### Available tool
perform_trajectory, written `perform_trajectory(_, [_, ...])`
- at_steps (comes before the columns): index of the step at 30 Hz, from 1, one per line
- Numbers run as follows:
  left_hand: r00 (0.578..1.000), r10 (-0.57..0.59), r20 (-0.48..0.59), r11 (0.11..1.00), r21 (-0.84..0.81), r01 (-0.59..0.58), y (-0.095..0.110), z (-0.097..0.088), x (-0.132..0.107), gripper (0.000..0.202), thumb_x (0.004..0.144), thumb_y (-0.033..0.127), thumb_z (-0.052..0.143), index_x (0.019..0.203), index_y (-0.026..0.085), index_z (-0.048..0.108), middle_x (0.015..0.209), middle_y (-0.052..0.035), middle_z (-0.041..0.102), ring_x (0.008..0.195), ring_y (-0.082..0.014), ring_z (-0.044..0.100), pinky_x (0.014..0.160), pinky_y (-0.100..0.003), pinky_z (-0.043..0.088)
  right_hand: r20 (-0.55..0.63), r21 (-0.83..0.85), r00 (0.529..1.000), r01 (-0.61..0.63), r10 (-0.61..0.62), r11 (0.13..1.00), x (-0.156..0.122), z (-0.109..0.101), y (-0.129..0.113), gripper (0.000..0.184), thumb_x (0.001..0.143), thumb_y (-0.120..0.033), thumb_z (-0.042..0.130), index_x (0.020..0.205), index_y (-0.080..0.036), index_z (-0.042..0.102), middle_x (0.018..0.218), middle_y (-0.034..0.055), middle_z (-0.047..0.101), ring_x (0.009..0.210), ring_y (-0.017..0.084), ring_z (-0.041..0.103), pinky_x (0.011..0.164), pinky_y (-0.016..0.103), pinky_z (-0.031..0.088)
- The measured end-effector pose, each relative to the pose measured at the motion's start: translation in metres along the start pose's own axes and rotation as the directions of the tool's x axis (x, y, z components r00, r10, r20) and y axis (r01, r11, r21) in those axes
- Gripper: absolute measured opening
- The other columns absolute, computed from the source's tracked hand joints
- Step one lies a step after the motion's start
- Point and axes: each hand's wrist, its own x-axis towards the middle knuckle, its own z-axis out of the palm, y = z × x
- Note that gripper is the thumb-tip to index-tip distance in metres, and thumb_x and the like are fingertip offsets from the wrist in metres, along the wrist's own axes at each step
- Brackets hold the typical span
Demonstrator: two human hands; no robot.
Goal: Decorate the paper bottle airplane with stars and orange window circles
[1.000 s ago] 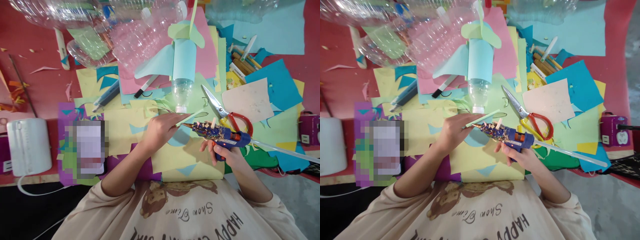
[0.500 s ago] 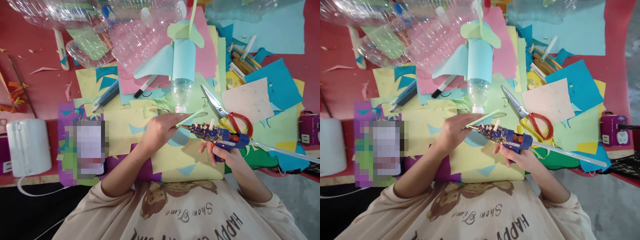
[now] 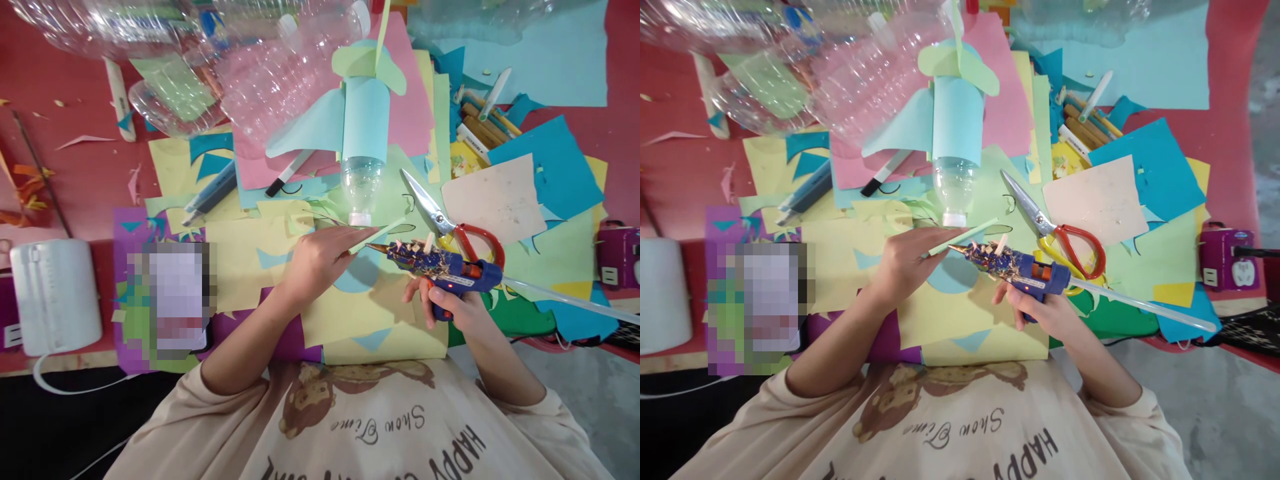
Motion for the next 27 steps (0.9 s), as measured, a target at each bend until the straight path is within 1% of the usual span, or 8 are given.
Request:
perform_trajectory(2, [1.000,-0.004,0.002,1.000,0.000,0.004,0.0003,-0.0001,0.0003,0.033,0.088,0.009,0.050,0.113,0.019,0.070,0.102,-0.0038,0.076,0.092,-0.0172,0.073,0.075,-0.025,0.061,-0.010,0.000,1.000,0.002,-0.002,1.000,0.0002,0.0000,-0.0002,0.041,0.088,-0.052,0.054,0.059,-0.022,0.055,0.046,0.0018,0.054,0.073,0.023,0.066,0.060,0.033,0.051])
perform_trajectory(7, [1.000,-0.010,0.001,1.000,-0.007,0.010,0.0008,-0.0002,0.0006,0.032,0.089,0.010,0.051,0.113,0.020,0.069,0.103,-0.0037,0.076,0.092,-0.0170,0.073,0.075,-0.025,0.060,-0.030,0.038,0.999,-0.009,0.010,0.999,0.0005,0.0000,-0.0020,0.037,0.086,-0.053,0.057,0.065,-0.022,0.060,0.045,-0.0005,0.054,0.054,0.018,0.061,0.050,0.030,0.047])
perform_trajectory(9, [1.000,-0.013,0.003,1.000,-0.007,0.013,0.0006,-0.0003,0.0003,0.032,0.089,0.011,0.051,0.114,0.021,0.069,0.104,-0.0035,0.076,0.092,-0.0169,0.073,0.075,-0.024,0.060,-0.041,0.027,0.999,-0.024,0.025,0.999,0.0004,-0.0009,-0.0028,0.038,0.085,-0.055,0.057,0.065,-0.022,0.060,0.044,-0.0002,0.053,0.058,0.019,0.063,0.050,0.030,0.047])
perform_trajectory(13, [0.999,-0.033,0.026,0.999,-0.007,0.033,0.0005,-0.0007,-0.0003,0.034,0.089,0.011,0.050,0.116,0.022,0.068,0.105,-0.0031,0.075,0.094,-0.0166,0.073,0.076,-0.024,0.060,-0.061,0.005,0.998,-0.016,0.016,1.000,0.0004,-0.0028,-0.0023,0.042,0.085,-0.055,0.057,0.058,-0.022,0.056,0.042,0.0015,0.053,0.072,0.023,0.067,0.059,0.032,0.050])
perform_trajectory(19, [1.000,-0.023,0.005,1.000,-0.014,0.023,0.0003,-0.0006,-0.0006,0.033,0.088,0.010,0.052,0.114,0.022,0.069,0.105,-0.0028,0.076,0.093,-0.0170,0.073,0.076,-0.024,0.059,-0.100,0.053,0.995,-0.003,0.008,0.999,0.0005,-0.0035,0.0004,0.038,0.082,-0.052,0.061,0.061,-0.021,0.057,0.041,-0.0006,0.051,0.063,0.021,0.066,0.048,0.028,0.046])
perform_trajectory(23, [0.999,-0.035,0.015,0.999,-0.024,0.035,-0.0003,-0.0002,-0.0010,0.034,0.089,0.011,0.051,0.115,0.023,0.069,0.106,-0.0021,0.075,0.095,-0.0171,0.073,0.078,-0.025,0.059,-0.110,0.036,0.994,0.006,-0.002,0.999,-0.0001,-0.0053,-0.0010,0.039,0.083,-0.049,0.063,0.057,-0.020,0.056,0.046,0.0004,0.054,0.058,0.018,0.064,0.048,0.026,0.046])
perform_trajectory(25, [0.999,-0.032,0.012,0.999,-0.013,0.032,-0.0003,0.0000,-0.0011,0.034,0.089,0.011,0.051,0.115,0.023,0.069,0.105,-0.0021,0.075,0.094,-0.0169,0.073,0.077,-0.024,0.059,-0.114,0.040,0.993,-0.020,0.025,0.999,-0.0007,-0.0061,-0.0020,0.040,0.081,-0.050,0.063,0.057,-0.019,0.057,0.054,0.0027,0.061,0.052,0.016,0.062,0.043,0.025,0.044])
perform_trajectory(27, [1.000,-0.028,0.005,1.000,-0.006,0.028,-0.0003,0.0001,-0.0012,0.034,0.089,0.011,0.051,0.114,0.023,0.070,0.105,-0.0021,0.076,0.093,-0.0167,0.073,0.076,-0.024,0.059,-0.116,0.063,0.992,-0.046,0.053,0.997,-0.0013,-0.0067,-0.0026,0.040,0.080,-0.052,0.063,0.060,-0.018,0.059,0.064,0.0049,0.068,0.043,0.012,0.057,0.037,0.023,0.039])
